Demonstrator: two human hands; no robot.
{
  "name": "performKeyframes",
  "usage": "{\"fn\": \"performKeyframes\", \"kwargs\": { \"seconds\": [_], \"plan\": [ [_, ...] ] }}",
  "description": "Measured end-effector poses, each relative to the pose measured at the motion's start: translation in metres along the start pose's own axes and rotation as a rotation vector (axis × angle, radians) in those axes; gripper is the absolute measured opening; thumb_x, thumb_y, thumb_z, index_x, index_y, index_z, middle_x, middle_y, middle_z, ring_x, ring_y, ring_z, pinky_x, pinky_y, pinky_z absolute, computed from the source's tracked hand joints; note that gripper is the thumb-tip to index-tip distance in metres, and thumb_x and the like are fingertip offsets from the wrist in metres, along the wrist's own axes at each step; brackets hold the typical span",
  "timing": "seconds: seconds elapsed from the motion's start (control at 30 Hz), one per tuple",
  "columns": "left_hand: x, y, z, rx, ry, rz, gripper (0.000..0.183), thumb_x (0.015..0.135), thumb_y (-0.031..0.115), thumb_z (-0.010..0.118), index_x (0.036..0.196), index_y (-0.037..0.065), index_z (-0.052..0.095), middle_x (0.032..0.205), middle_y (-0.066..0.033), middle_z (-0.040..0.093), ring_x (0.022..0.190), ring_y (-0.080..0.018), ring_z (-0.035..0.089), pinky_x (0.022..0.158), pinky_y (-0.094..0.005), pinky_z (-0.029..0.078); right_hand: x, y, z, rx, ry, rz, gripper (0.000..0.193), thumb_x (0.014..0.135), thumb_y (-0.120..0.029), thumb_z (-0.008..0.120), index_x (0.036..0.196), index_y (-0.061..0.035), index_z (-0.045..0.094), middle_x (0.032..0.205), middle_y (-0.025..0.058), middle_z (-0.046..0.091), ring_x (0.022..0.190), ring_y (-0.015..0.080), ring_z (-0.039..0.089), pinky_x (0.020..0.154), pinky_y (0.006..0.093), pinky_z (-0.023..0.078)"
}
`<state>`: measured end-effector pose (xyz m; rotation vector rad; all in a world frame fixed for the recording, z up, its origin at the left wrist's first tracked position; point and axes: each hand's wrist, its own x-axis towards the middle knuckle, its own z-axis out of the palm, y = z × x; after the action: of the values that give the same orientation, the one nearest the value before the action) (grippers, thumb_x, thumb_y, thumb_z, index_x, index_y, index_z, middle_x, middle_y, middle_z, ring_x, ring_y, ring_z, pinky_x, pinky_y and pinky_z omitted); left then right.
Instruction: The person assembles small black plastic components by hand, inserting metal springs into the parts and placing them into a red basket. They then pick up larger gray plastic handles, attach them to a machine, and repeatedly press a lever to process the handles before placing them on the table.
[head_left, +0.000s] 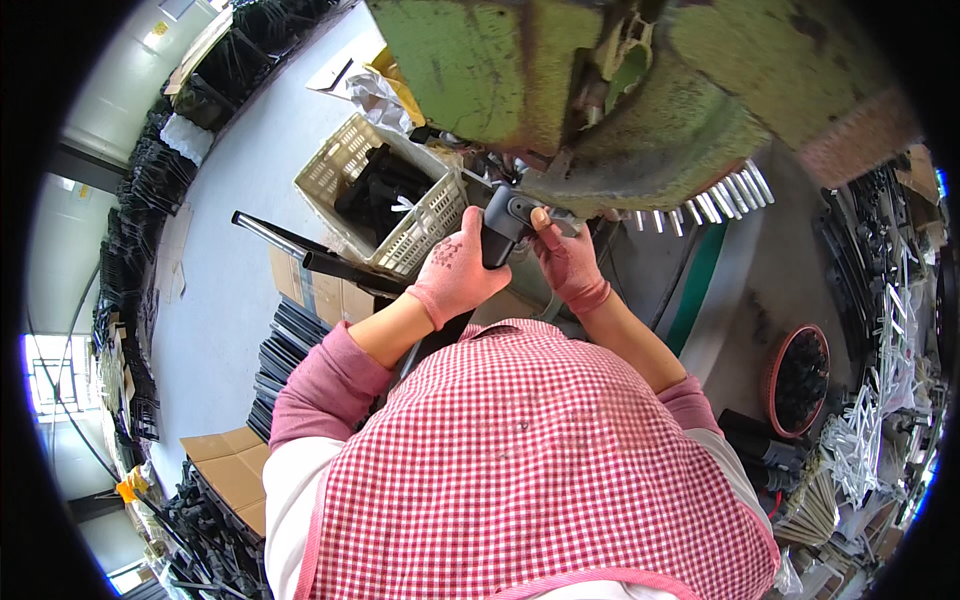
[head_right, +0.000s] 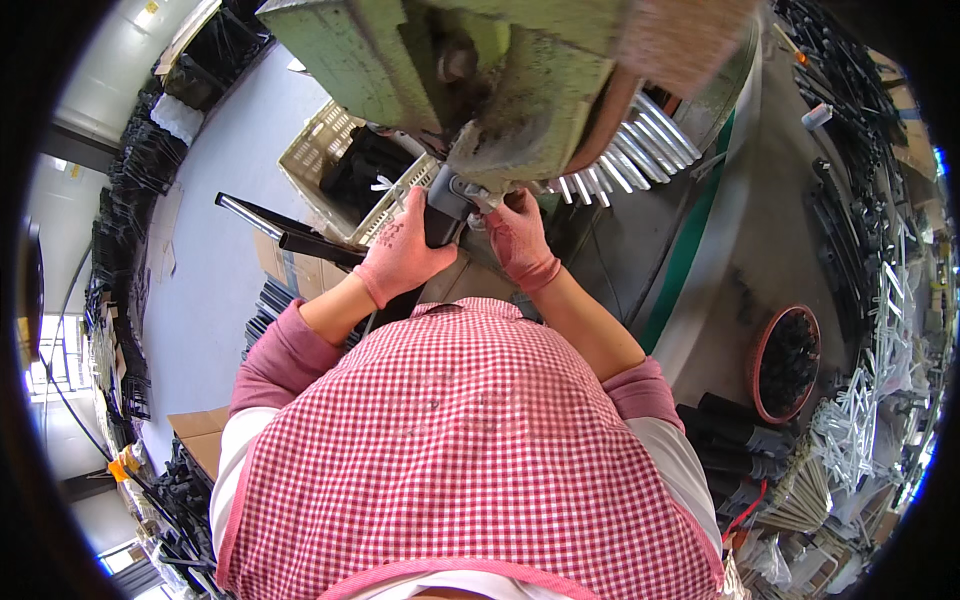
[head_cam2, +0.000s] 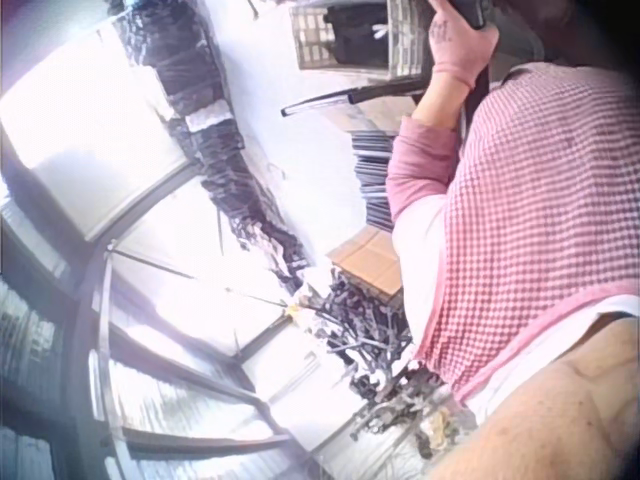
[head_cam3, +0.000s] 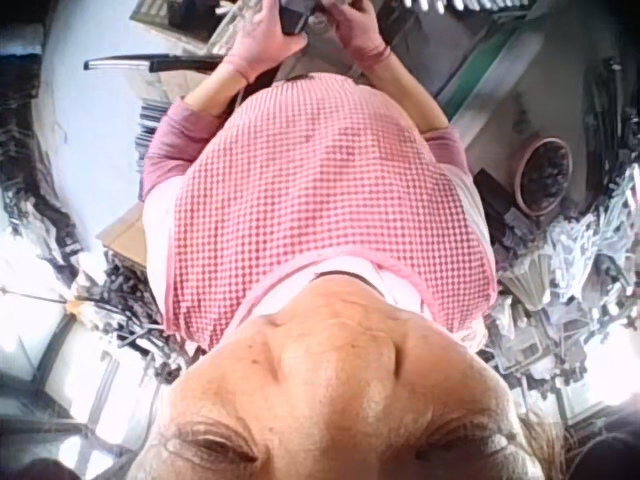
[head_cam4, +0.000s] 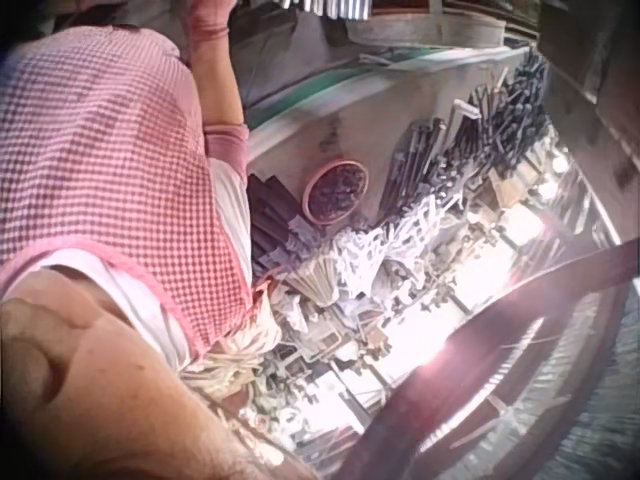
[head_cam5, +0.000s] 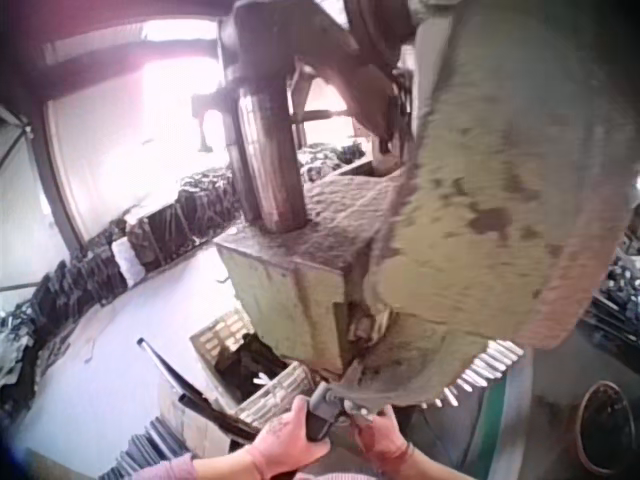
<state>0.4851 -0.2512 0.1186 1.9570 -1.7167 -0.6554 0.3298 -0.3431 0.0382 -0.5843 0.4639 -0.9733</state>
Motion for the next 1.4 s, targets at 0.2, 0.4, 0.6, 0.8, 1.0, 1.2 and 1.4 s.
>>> {"fn": "performKeyframes", "kwargs": {
  "seconds": [0.2,0.4,0.6,0.8,1.0,1.2,1.4],
  "plan": [
    [0.005,-0.008,-0.008,0.112,-0.043,0.099,0.063,0.079,0.028,0.071,0.118,-0.006,0.035,0.090,-0.0274,0.066,0.081,-0.0447,0.067,0.070,-0.0482,0.055,-0.001,0.008,-0.004,0.078,-0.015,-0.060,0.018,0.094,-0.008,0.069,0.110,-0.0086,0.061,0.105,-0.0009,0.062,0.098,0.0135,0.063,0.086,0.0321,0.055],
    [0.022,-0.015,-0.021,0.143,-0.106,0.186,0.066,0.077,0.028,0.074,0.119,-0.006,0.035,0.092,-0.0284,0.066,0.084,-0.0430,0.068,0.070,-0.0482,0.055,-0.004,0.007,0.016,0.053,0.106,-0.127,0.027,0.089,-0.005,0.071,0.114,-0.0013,0.062,0.111,0.0049,0.067,0.097,0.0143,0.064,0.080,0.0284,0.052],
    [0.051,-0.047,-0.020,-0.146,-0.425,0.064,0.070,0.073,0.027,0.079,0.121,-0.007,0.040,0.101,-0.0252,0.064,0.098,-0.0352,0.066,0.085,-0.0403,0.051,-0.005,0.008,0.030,-0.054,0.388,-0.041,0.014,0.090,-0.004,0.071,0.101,0.0034,0.066,0.101,0.0040,0.067,0.091,0.0123,0.062,0.084,0.0247,0.053],
    [0.065,-0.062,-0.011,-0.216,-0.501,0.050,0.070,0.072,0.028,0.078,0.121,-0.009,0.045,0.102,-0.0235,0.064,0.095,-0.0309,0.065,0.086,-0.0373,0.051,-0.008,0.024,0.021,-0.097,0.365,-0.082,0.010,0.093,-0.007,0.068,0.099,0.0012,0.065,0.098,0.0032,0.066,0.089,0.0117,0.063,0.084,0.0246,0.052],
    [0.062,-0.057,-0.016,-0.146,-0.518,0.015,0.074,0.072,0.030,0.078,0.121,-0.012,0.043,0.106,-0.0276,0.063,0.100,-0.0344,0.065,0.087,-0.0379,0.051,-0.016,0.024,0.001,-0.143,0.353,0.017,0.014,0.092,-0.015,0.072,0.098,-0.0064,0.064,0.091,0.0006,0.066,0.081,0.0131,0.063,0.078,0.0279,0.054],
    [0.058,-0.056,-0.014,-0.171,-0.478,0.004,0.071,0.070,0.032,0.077,0.118,-0.011,0.045,0.109,-0.0283,0.062,0.105,-0.0361,0.062,0.091,-0.0386,0.049,-0.013,0.018,-0.009,-0.176,0.270,0.072,0.014,0.090,-0.017,0.074,0.096,-0.0089,0.064,0.092,-0.0005,0.066,0.086,0.0127,0.063,0.085,0.0280,0.052],
    [0.058,-0.052,-0.019,-0.157,-0.496,-0.009,0.067,0.069,0.031,0.076,0.113,-0.010,0.047,0.109,-0.0288,0.062,0.106,-0.0362,0.063,0.091,-0.0387,0.049,-0.017,0.014,-0.001,-0.133,0.300,0.081,0.016,0.091,-0.015,0.073,0.100,-0.0071,0.062,0.094,0.0012,0.066,0.088,0.0140,0.064,0.084,0.0306,0.053]
  ]
}}
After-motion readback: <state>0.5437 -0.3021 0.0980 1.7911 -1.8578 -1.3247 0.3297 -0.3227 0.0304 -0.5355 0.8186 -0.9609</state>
